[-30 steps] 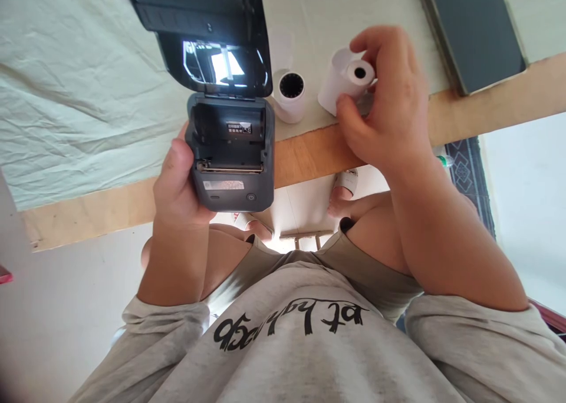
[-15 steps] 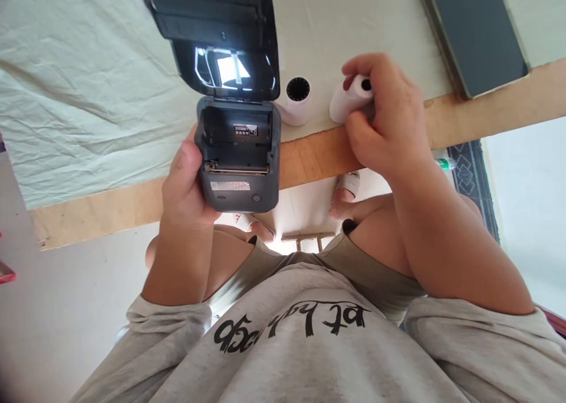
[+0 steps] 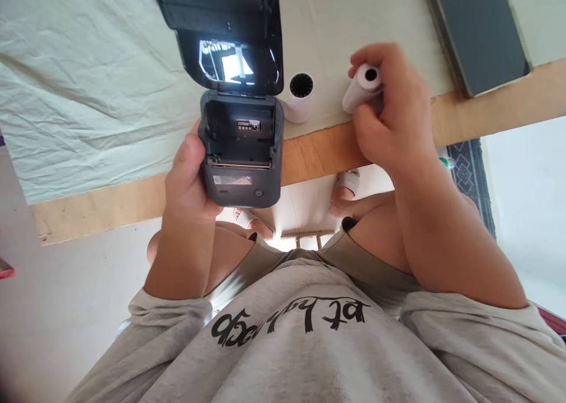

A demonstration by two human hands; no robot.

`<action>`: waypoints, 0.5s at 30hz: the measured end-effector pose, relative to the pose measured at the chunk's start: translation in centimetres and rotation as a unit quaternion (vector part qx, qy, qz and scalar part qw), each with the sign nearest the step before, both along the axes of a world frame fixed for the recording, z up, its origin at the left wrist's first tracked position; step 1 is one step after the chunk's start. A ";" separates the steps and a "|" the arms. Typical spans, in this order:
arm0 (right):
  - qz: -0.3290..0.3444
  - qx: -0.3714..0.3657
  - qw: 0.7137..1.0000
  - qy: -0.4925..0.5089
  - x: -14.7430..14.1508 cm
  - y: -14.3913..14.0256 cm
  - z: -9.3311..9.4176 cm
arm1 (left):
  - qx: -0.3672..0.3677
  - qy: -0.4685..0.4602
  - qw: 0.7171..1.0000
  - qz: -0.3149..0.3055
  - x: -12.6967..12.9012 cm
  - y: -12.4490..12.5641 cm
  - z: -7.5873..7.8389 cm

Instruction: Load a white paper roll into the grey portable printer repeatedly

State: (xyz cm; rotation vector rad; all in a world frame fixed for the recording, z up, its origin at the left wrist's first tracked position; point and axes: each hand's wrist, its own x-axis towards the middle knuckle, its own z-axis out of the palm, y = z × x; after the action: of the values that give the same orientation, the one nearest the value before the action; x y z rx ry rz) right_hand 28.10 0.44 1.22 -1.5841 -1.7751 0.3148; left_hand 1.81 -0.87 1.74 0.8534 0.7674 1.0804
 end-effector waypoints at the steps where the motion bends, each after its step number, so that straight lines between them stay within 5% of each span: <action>1: 0.004 -0.008 1.000 -0.011 -0.2 0.0 0.0 | -0.004 0.007 1.000 0.001 0.0 0.0 0.1; 10: -0.053 0.023 0.997 -0.056 -1.0 0.3 -0.5 | -0.008 0.013 1.000 -0.003 -0.1 0.2 0.0; 15: 0.006 0.156 0.980 0.124 -0.6 1.0 -0.9 | -0.005 0.002 1.000 -0.008 -0.2 0.2 -0.1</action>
State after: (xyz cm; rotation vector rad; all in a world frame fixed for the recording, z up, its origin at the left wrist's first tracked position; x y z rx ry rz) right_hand 27.46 1.43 0.30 -1.2541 -1.5557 0.2154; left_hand 1.61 -0.66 1.61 0.8522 0.7676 1.0592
